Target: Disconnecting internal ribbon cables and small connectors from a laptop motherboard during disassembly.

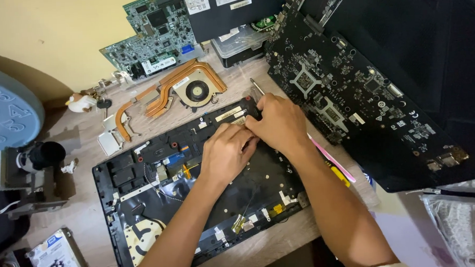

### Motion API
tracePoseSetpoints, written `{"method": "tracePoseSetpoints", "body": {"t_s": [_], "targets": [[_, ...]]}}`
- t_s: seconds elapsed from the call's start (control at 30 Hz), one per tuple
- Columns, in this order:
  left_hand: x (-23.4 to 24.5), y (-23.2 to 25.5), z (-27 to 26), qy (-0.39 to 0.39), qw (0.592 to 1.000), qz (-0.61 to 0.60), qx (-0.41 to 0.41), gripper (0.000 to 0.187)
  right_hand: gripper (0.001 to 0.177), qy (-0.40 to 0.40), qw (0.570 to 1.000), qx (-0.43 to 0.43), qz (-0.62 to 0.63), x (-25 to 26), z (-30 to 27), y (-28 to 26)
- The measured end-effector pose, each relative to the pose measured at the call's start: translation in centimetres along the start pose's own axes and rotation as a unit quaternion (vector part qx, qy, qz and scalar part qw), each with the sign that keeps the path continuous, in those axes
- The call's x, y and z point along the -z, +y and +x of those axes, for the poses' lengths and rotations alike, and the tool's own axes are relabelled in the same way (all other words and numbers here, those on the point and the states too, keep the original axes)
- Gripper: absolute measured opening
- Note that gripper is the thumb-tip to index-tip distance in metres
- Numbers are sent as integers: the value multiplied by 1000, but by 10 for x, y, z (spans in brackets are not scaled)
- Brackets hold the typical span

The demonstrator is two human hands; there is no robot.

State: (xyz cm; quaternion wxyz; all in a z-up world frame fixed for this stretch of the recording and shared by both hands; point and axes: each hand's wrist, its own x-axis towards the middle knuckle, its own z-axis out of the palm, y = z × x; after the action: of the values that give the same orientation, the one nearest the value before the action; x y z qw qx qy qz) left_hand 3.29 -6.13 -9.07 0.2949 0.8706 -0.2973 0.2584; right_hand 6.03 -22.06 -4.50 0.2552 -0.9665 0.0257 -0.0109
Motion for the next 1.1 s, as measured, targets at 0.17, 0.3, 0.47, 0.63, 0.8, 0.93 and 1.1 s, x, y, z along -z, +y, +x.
{"method": "tracePoseSetpoints", "body": {"t_s": [0.17, 0.3, 0.47, 0.63, 0.8, 0.93, 1.1], "targets": [[5, 0, 2, 5, 1000, -10, -5, 5, 48, 22, 998, -4, 56, 6, 0, 5], [4, 0, 1, 3, 1000, -9, -1, 6, 45, 22, 995, -23, 99, 13, 1, 4], [9, 3, 5, 20, 999, -44, 1, 3, 43, 28, 992, -25, 123, 12, 3, 5], [9, 1, 8, 58, 991, -119, 34, 6, 44, 61, 980, 15, 190, 16, 0, 0], [8, 0, 6, 69, 978, -182, 69, 9, 51, 50, 962, 21, 269, 21, 1, 2], [11, 1, 8, 65, 975, -197, 80, 11, 52, 48, 954, 26, 295, 24, 1, -1], [34, 1, 19, 1, 971, -203, 129, 13, 67, 57, 946, 38, 317, 33, -6, -8]]}}
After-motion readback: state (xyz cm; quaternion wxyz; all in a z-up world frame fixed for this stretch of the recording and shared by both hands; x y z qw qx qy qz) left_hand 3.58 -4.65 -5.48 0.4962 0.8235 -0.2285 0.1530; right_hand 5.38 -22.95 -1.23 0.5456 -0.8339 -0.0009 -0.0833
